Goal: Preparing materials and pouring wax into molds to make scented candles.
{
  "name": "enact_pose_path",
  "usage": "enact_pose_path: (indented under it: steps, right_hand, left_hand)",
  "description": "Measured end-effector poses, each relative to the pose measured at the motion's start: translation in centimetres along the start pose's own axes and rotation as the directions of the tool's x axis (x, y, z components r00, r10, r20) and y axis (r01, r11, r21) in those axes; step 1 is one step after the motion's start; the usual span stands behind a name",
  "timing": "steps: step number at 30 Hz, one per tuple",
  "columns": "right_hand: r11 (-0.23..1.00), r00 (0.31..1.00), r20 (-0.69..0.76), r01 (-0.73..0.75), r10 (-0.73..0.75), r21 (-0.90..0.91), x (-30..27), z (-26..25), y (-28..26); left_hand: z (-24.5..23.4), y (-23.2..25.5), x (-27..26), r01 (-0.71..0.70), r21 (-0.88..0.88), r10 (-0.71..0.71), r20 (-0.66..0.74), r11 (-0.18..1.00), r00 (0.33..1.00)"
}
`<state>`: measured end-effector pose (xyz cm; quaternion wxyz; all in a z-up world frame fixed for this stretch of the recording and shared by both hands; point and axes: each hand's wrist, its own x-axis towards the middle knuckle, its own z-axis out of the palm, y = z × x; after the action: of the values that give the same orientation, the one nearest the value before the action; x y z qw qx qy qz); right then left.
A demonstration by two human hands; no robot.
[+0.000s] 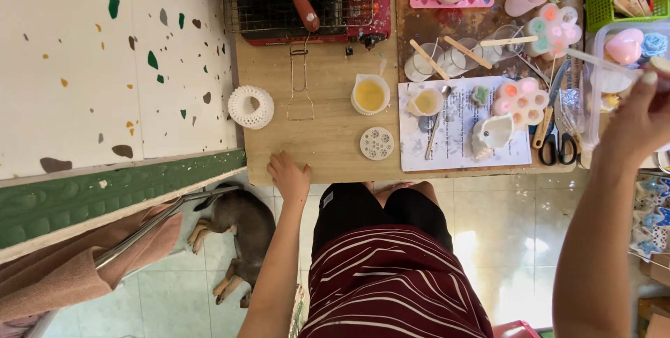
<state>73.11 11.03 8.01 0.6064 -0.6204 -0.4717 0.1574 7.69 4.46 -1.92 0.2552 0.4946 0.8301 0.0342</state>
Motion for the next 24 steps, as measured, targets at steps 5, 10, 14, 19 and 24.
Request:
enact_pose_path:
  steps: [5, 10, 14, 19, 24]
  right_hand:
    - [0.994, 0.986, 0.167, -0.036, 0.019, 0.101, 0.4, 11.8, -15.7]
    - [0.997, 0.955, 0.297, 0.027, -0.004, -0.073, -2.7, 15.7, -17.7]
    - [0.984, 0.956, 0.291, 0.028, 0.025, -0.174, -4.2, 16.6, -19.5]
    - [0.968, 0.967, 0.254, 0.035, 0.030, -0.247, -5.5, 15.3, -19.9]
    - [0.944, 0.969, 0.246, 0.108, -0.029, -0.313, -6.8, 14.2, -18.6]
  left_hand:
    - [1.5, 1.1, 1.4, 0.103, -0.043, -0.103, -0.010, 0.994, 0.995]
    - [1.4, 2.9, 1.7, 0.140, 0.020, -0.140, 0.014, 0.990, 0.990]
    - [1.8, 2.8, 2.0, 0.125, 0.061, -0.127, 0.031, 0.990, 0.991]
    - [2.2, 2.6, 1.6, 0.113, 0.134, -0.114, 0.000, 0.985, 0.993]
    - [2.5, 2.5, 1.6, 0.088, 0.177, -0.081, -0.047, 0.980, 0.996]
